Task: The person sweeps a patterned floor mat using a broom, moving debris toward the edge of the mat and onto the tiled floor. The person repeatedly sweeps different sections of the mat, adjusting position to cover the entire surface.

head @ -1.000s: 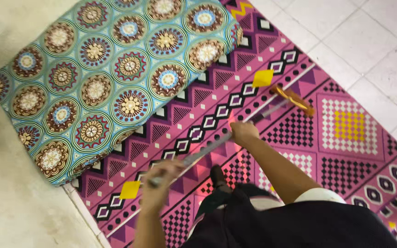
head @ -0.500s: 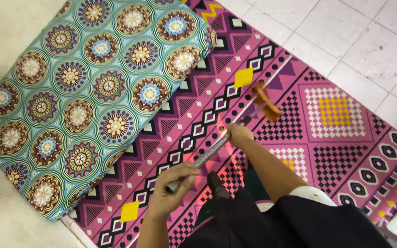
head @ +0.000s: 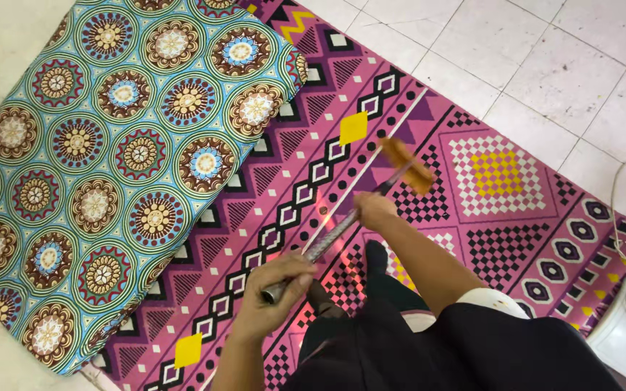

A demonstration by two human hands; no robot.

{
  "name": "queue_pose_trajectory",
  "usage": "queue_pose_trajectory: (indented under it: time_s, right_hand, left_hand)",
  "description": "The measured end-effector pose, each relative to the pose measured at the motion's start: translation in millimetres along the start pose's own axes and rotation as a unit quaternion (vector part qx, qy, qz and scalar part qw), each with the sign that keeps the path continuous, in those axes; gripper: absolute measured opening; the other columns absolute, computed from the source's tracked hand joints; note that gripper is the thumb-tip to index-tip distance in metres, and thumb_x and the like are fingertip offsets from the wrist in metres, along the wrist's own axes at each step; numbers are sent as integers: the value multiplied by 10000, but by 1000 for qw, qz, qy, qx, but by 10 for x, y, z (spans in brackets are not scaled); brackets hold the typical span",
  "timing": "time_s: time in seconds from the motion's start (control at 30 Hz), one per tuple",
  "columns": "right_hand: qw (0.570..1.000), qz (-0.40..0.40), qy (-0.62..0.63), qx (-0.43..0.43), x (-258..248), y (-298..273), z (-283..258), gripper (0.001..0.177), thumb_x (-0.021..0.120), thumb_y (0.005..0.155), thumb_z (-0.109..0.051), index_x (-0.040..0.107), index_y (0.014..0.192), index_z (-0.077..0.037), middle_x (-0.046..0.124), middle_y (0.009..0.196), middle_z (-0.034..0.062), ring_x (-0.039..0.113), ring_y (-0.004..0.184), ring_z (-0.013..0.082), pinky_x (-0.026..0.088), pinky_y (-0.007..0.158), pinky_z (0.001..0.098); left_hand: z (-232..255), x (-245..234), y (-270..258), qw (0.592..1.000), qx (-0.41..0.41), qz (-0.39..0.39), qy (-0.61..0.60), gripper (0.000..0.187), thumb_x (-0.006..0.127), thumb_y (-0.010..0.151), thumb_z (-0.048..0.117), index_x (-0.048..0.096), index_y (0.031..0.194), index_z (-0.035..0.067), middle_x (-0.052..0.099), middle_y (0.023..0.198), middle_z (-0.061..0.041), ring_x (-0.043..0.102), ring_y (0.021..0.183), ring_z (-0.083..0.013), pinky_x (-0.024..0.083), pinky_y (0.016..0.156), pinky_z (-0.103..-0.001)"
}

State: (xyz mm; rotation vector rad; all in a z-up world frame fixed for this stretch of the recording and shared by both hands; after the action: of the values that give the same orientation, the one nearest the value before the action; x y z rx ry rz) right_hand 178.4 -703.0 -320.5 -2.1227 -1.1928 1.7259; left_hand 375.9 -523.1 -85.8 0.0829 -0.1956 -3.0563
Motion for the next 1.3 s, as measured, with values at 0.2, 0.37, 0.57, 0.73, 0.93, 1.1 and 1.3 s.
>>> queue_pose_trajectory:
  time_s: [0.2,0.37,0.57,0.73,0.93,1.1,1.3]
  right_hand:
    - [996,60,44,-45,-218,-192,-356,153,685,902,-293,656,1017,-195,739,950,88,731,913,326,566,765,479]
    - [979,-6,48,-199,-3,-237,-14,186,715,749,-222,705,934,-206,719,883,65,712,921,296,557,775,486]
    - [979,195,49,-28,-559,380,1069,189,744,850,-329,680,901,-158,710,930,93,701,888,344,563,740,492]
    - [987,88,88,-106,-526,-40,507,299,776,783,-416,673,895,-158,720,903,75,713,866,324,563,748,472]
    - [995,35,10,-97,-493,4,1023,205,727,783,-241,718,986,-217,740,955,73,708,964,312,554,814,493]
    - [970,221,100,24,-852,351,1744,162,713,879,-264,713,1003,-159,739,953,128,716,886,364,565,748,489]
    - [977,128,127,-110,-791,-126,697,116,690,857,-274,682,903,-168,712,858,95,706,856,355,552,755,502]
  left_hand:
    - [980,-368,384,997,43,62,-35,134,676,950,88,714,1074,58,748,697,31,736,610,-83,584,1011,-456]
    - [1033,242,742,982,91,-37,160,123,846,909,136,736,882,182,708,729,34,747,694,-107,581,1020,-419]
    - [290,667,1126,998,-16,-35,50,117,748,914,53,781,1026,42,780,953,-76,736,924,-211,407,1166,-491]
    - [1089,237,1115,975,126,-112,145,103,653,873,78,675,835,171,734,737,43,761,674,-108,534,1112,-491]
    - [738,988,1406,985,75,-117,100,140,815,844,103,770,976,96,761,836,-38,775,806,-185,545,1043,-434]
    - [407,1376,1627,995,49,-65,53,90,723,923,51,755,1006,53,784,909,-69,745,826,-197,490,1090,-433]
    - [1016,653,1429,977,171,-99,79,114,772,872,158,712,950,100,734,791,14,755,745,-110,498,1149,-464]
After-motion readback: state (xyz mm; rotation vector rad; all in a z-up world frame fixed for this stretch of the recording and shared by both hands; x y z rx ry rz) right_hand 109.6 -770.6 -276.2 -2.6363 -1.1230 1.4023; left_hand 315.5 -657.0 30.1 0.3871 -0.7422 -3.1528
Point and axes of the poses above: each hand's wrist, its own y-axis towards the middle knuckle, its own x-axis out of the palm, z = x × y, the point moved 3 cm from there along y, towards the middle knuckle
